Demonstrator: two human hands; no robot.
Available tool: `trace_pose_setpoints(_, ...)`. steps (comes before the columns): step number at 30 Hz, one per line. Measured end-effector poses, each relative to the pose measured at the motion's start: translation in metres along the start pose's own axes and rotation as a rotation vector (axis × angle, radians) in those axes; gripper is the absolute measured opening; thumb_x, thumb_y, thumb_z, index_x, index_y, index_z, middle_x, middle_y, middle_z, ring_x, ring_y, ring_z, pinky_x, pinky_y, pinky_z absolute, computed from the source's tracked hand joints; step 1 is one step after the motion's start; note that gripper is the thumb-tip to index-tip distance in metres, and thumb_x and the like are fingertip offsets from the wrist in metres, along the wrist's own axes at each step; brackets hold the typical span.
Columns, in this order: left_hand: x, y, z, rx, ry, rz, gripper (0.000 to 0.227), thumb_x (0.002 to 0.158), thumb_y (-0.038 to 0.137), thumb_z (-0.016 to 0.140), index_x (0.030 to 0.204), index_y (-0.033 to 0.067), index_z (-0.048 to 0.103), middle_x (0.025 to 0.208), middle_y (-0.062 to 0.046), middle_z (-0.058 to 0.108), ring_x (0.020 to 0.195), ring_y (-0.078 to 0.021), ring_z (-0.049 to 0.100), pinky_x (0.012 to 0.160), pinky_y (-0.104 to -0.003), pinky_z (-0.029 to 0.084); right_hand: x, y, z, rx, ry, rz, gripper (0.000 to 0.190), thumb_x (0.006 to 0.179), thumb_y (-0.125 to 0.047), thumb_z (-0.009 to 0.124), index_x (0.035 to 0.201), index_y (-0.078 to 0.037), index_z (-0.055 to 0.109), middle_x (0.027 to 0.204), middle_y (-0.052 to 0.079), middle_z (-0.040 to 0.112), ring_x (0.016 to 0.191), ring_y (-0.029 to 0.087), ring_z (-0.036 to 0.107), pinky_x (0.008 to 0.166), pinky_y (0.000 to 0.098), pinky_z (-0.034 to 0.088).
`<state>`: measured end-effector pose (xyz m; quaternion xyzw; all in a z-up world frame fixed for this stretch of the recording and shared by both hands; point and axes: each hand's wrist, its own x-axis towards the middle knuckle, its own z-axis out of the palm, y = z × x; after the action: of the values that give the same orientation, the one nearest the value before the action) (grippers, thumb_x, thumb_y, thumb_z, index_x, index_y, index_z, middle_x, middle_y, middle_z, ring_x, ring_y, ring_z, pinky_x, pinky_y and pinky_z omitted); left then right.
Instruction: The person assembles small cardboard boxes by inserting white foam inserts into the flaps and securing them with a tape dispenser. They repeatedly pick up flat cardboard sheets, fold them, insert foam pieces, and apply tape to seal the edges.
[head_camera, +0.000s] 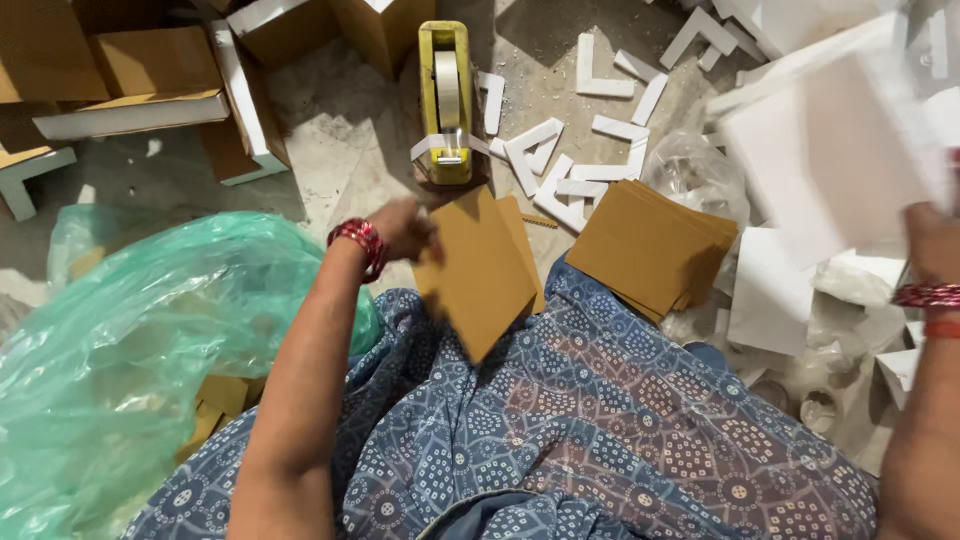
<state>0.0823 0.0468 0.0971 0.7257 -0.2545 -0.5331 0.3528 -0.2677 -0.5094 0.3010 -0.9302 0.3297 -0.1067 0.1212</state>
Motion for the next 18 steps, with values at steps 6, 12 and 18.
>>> trace_pose_setpoints(6, -0.003, -0.097, 0.014, 0.319, -0.057, 0.025, 0.067, 0.065, 0.001, 0.077, 0.128, 0.0227, 0.074, 0.141, -0.008, 0.064, 0.125, -0.0252, 0.063, 0.099, -0.040, 0.055, -0.020, -0.049, 0.068, 0.216, -0.384, 0.039, 0.073, 0.078, 0.001, 0.072, 0.147, -0.020, 0.061, 0.145, 0.011, 0.063, 0.130, 0.025, 0.061, 0.105, 0.0378, 0.051)
trace_pose_setpoints(12, 0.006, -0.041, 0.038, 0.185, 0.225, -0.266, 0.068, 0.079, 0.036, 0.086, 0.138, 0.0210, 0.057, 0.128, -0.014, 0.070, 0.118, -0.0301, 0.067, 0.101, -0.040, 0.052, -0.055, -0.076, 0.148, -0.117, -0.728, -0.213, 0.070, 0.076, -0.017, 0.077, 0.143, -0.017, 0.056, 0.143, 0.014, 0.061, 0.121, 0.033, 0.065, 0.105, 0.0412, 0.051)
trace_pose_setpoints(18, 0.053, -0.051, 0.064, 0.168, 0.403, 0.109, 0.061, 0.075, 0.027, 0.087, 0.131, 0.0158, 0.065, 0.125, -0.013, 0.073, 0.111, -0.0281, 0.070, 0.097, -0.039, 0.054, -0.057, -0.105, 0.171, -0.407, -0.784, -0.361, 0.062, 0.076, -0.034, 0.085, 0.128, -0.008, 0.063, 0.125, 0.023, 0.065, 0.118, 0.039, 0.062, 0.102, 0.0452, 0.050)
